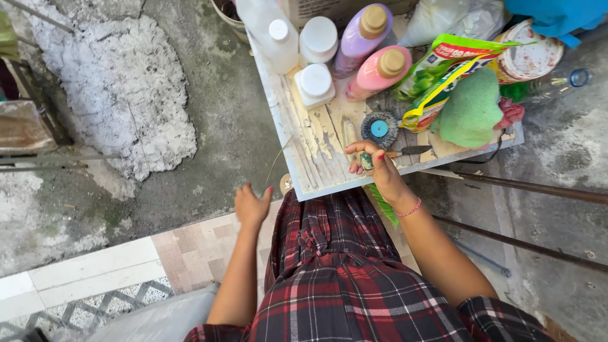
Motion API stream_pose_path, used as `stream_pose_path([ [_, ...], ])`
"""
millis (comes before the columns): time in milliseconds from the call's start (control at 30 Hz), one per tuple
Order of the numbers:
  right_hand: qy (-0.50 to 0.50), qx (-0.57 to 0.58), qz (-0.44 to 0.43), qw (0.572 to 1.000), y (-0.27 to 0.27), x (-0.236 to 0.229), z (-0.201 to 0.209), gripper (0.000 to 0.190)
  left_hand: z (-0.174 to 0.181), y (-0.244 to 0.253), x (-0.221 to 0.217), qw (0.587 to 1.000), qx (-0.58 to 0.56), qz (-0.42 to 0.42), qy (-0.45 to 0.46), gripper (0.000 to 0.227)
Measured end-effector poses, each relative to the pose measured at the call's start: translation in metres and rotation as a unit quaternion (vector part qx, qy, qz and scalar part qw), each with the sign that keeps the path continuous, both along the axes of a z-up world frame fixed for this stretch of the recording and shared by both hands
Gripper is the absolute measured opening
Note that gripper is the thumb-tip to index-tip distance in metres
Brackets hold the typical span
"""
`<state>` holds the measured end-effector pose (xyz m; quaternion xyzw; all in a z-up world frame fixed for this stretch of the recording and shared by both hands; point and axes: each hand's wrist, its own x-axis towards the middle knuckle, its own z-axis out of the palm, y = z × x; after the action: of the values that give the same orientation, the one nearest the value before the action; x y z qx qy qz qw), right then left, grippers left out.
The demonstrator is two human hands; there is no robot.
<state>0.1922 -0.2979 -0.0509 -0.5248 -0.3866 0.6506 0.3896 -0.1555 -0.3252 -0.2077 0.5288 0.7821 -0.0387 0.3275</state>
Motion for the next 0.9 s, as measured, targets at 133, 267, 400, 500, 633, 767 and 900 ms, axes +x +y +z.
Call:
stream_pose_path([
  [133, -0.069, 0.024, 0.025, 0.997, 0.012, -0.020, 0.001, 0.095, 0.045, 0.014, 0.047, 0.964, 0.258, -0.031, -0.056, 0.101],
  [267, -0.132, 0.070, 0.053, 0.987, 0.018, -0.035, 0.008, 0.093, 0.085, 0.045, 0.109, 0.905, 0.298, -0.140, -0.269, 0.096],
  [400, -0.149, 0.096, 0.064, 0.982, 0.017, -0.038, 0.020, 0.094, 0.095, 0.071, 0.156, 0.833, 0.271, -0.187, -0.445, 0.072],
  [500, -0.172, 0.113, 0.056, 0.977, 0.011, -0.030, 0.023, 0.093, 0.086, 0.077, 0.178, 0.820, 0.249, -0.184, -0.481, 0.055],
  [633, -0.171, 0.119, 0.032, 0.978, 0.013, -0.015, 0.037, 0.101, 0.077, 0.082, 0.208, 0.814, 0.268, -0.182, -0.481, 0.053],
  [767, -0.213, 0.127, -0.001, 0.969, 0.007, 0.006, 0.030, 0.103, 0.056, 0.085, 0.219, 0.850, 0.229, 0.005, -0.475, 0.026],
  [900, -0.210, 0.107, -0.002, 0.972, 0.003, 0.016, 0.018, 0.099, 0.041, 0.081, 0.195, 0.855, 0.209, 0.116, -0.461, 0.022],
])
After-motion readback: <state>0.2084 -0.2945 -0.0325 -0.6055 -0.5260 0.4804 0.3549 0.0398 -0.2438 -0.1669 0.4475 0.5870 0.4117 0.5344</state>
